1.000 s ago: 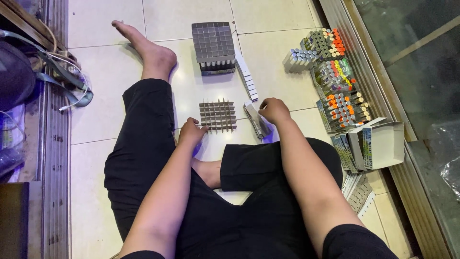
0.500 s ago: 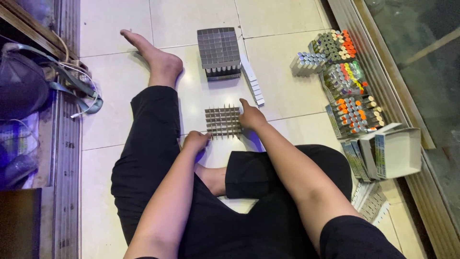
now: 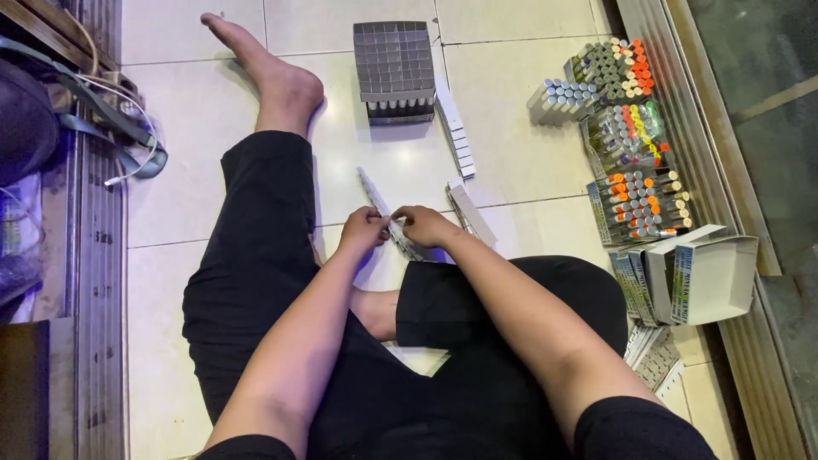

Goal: Assembling a grid-style divider system by slotting individual strips into a base for product packaging

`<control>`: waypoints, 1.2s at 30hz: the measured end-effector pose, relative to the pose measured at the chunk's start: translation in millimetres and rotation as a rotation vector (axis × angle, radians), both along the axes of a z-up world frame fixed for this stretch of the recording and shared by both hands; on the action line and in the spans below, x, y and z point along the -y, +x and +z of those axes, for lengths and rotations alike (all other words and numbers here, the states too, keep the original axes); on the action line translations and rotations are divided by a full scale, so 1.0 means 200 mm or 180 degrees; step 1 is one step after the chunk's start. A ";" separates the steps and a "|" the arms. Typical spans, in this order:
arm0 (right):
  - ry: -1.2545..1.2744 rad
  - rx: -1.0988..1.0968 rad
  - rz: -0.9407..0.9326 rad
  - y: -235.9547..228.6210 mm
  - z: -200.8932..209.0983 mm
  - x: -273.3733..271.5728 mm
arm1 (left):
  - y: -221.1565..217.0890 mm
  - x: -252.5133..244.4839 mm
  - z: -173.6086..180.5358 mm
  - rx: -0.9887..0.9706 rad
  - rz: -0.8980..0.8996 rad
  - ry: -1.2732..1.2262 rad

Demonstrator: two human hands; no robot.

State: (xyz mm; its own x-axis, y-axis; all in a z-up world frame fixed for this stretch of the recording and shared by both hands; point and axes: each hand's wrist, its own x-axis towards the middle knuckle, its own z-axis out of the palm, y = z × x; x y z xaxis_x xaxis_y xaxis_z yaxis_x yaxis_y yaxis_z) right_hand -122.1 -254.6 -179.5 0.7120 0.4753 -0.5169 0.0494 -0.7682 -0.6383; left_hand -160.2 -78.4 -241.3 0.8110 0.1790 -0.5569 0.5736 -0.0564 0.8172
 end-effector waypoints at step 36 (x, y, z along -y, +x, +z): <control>0.1099 0.0424 -0.1852 -0.13 0.15 -0.10 | -0.06 0.05 0.37 0.0504 0.0636 -0.0207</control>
State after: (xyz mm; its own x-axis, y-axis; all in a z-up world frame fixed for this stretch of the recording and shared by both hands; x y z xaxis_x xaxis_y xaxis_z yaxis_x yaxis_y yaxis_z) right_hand -147.1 -235.5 -150.5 0.9482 0.1182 -0.2950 -0.2144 -0.4474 -0.8683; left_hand -172.7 -88.3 -168.0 0.8412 0.3122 -0.4415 0.4327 0.1009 0.8959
